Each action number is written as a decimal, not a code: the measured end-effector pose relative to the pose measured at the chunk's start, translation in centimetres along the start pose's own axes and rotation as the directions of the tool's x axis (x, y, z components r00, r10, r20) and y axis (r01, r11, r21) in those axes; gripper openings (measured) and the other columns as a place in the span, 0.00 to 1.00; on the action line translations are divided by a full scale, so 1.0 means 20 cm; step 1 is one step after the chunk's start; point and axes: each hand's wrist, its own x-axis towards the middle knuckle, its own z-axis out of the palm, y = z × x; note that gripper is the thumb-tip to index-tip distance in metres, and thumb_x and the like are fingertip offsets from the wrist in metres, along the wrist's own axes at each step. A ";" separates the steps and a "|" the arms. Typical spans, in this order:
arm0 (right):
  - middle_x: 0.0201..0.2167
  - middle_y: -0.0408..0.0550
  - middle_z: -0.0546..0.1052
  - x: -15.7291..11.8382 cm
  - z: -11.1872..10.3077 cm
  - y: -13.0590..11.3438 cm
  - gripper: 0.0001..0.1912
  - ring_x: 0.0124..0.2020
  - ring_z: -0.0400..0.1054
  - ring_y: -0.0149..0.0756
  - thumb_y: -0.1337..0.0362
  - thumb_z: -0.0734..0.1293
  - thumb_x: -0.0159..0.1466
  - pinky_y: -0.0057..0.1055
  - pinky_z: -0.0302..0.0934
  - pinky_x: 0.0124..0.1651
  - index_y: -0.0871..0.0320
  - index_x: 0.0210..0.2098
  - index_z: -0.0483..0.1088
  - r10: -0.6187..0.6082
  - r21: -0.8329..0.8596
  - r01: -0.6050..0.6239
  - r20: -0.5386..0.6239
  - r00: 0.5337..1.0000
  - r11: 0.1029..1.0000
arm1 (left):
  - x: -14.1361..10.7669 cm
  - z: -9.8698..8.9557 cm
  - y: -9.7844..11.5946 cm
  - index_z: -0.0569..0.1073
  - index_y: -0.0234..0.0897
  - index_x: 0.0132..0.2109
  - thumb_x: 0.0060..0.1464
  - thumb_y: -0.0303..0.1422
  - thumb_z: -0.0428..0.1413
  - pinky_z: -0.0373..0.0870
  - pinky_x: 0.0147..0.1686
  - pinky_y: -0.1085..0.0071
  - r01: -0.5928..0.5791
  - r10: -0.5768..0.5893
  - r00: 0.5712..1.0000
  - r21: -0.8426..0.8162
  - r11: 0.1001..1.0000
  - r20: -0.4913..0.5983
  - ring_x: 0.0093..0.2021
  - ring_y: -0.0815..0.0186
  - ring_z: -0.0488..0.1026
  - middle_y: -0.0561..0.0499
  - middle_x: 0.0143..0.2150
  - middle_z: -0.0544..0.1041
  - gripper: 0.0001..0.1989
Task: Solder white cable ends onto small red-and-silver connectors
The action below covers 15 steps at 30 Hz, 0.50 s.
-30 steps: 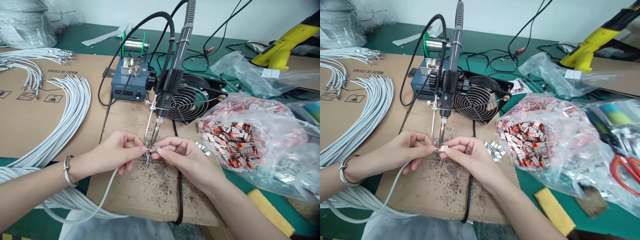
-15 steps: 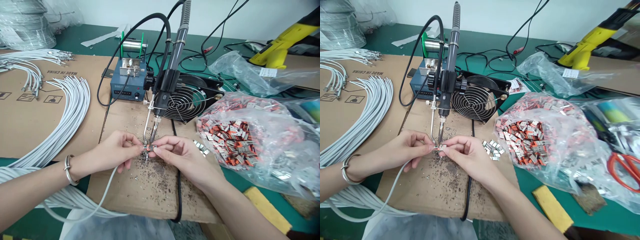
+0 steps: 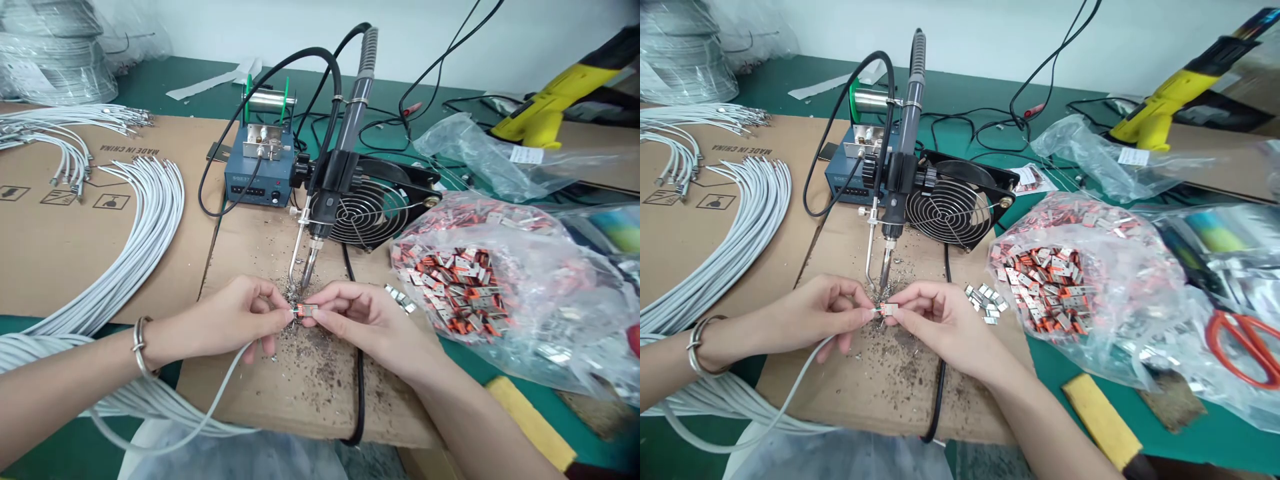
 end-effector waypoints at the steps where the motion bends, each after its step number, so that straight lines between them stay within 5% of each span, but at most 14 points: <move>1: 0.26 0.46 0.78 -0.01 0.00 0.00 0.07 0.27 0.70 0.28 0.63 0.70 0.53 0.21 0.61 0.29 0.60 0.31 0.73 -0.005 -0.024 0.005 0.009 1.000 1.000 | 0.00 0.00 0.00 0.67 0.34 0.35 0.56 0.37 0.50 0.56 0.14 0.84 0.002 -0.002 1.000 -0.001 1.000 0.008 0.14 0.77 0.64 0.57 0.20 0.72 0.10; 8: 0.24 0.46 0.78 -0.04 -0.02 -0.02 0.05 0.24 0.70 0.28 0.65 0.69 0.55 0.22 0.60 0.26 0.61 0.30 0.71 -0.009 -0.050 0.013 0.088 0.996 0.999 | -0.01 0.01 -0.04 0.67 0.34 0.34 0.54 0.37 0.53 0.56 0.13 0.84 -0.007 0.013 0.993 -0.054 0.999 0.115 0.16 0.77 0.65 0.56 0.23 0.72 0.09; 15: 0.24 0.45 0.77 -0.10 -0.05 -0.03 0.03 0.24 0.70 0.29 0.65 0.69 0.55 0.24 0.60 0.26 0.58 0.29 0.72 -0.048 0.032 0.041 0.288 0.957 0.999 | -0.09 0.05 0.01 0.69 0.35 0.32 0.54 0.32 0.52 0.63 0.20 0.80 -0.057 0.056 0.977 -0.003 0.998 0.205 0.19 0.75 0.67 0.55 0.24 0.72 0.05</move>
